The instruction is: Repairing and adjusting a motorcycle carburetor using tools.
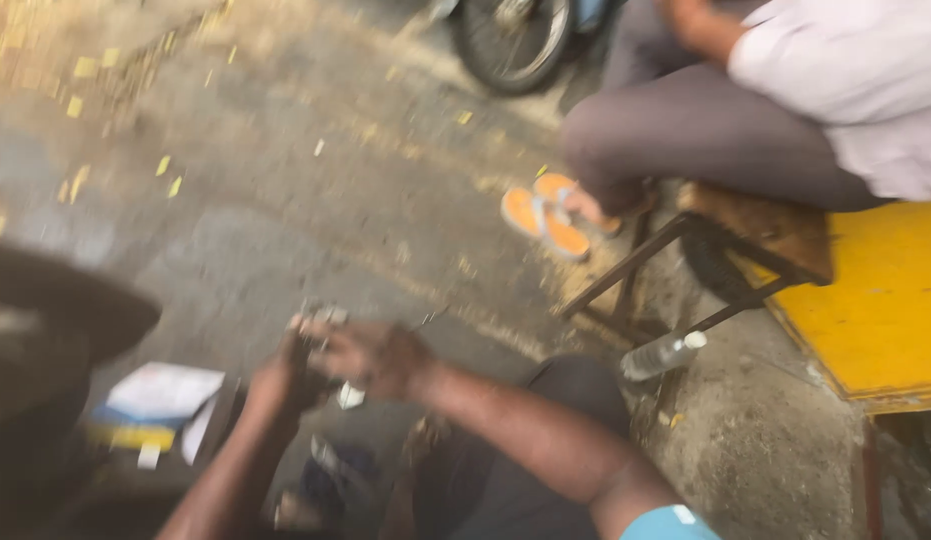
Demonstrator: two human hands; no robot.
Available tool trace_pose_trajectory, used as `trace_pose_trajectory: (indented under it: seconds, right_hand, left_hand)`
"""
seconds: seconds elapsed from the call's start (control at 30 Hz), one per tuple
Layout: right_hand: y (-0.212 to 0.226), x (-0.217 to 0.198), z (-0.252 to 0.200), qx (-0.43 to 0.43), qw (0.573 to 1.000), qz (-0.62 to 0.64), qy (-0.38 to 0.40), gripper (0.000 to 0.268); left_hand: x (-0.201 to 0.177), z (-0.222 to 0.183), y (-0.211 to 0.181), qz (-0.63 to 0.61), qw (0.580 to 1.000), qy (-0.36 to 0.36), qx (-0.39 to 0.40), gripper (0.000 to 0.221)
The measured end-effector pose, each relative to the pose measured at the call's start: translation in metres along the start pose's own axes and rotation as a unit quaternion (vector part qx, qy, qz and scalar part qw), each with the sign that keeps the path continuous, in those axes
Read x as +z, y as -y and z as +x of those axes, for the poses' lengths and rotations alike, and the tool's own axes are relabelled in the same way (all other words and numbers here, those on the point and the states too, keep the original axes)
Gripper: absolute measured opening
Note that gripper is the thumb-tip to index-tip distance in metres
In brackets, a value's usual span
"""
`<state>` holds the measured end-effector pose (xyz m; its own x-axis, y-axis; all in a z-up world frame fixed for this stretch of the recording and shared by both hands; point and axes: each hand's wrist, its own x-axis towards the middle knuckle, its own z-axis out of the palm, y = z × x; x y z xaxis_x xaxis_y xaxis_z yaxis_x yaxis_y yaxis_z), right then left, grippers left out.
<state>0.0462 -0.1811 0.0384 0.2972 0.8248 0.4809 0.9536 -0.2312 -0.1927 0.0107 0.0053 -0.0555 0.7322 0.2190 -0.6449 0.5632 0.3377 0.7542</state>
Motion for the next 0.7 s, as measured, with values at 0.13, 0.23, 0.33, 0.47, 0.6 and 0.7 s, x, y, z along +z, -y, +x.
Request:
trace_pose_trajectory:
  seconds: [0.13, 0.23, 0.33, 0.47, 0.6, 0.7]
  right_hand:
    - [0.004, -0.012, 0.003, 0.007, 1.0, -0.002, 0.012, 0.028]
    - [0.002, -0.035, 0.006, 0.036, 0.996, 0.056, -0.064, 0.012]
    - [-0.001, -0.07, 0.013, 0.214, 0.968, 0.05, -0.12, 0.028]
    - [-0.015, -0.103, -0.009, 0.221, 0.965, 0.03, -0.14, 0.033]
    - [-0.004, -0.113, -0.014, 0.189, 0.935, 0.238, -0.185, 0.032]
    - [-0.001, -0.102, -0.014, 0.11, 0.915, 0.333, -0.2, 0.034]
  left_hand:
    - [0.004, -0.019, -0.007, -0.02, 1.0, -0.002, 0.001, 0.07]
    - [0.005, -0.038, -0.019, -0.058, 0.998, 0.021, 0.008, 0.069]
    - [0.008, -0.043, -0.029, -0.089, 0.996, 0.027, -0.006, 0.067]
    - [0.009, -0.044, -0.035, -0.087, 0.996, 0.009, -0.002, 0.066]
    - [0.008, -0.051, -0.039, -0.093, 0.995, 0.021, -0.011, 0.064]
    - [0.007, -0.05, -0.039, -0.092, 0.995, 0.025, -0.011, 0.065]
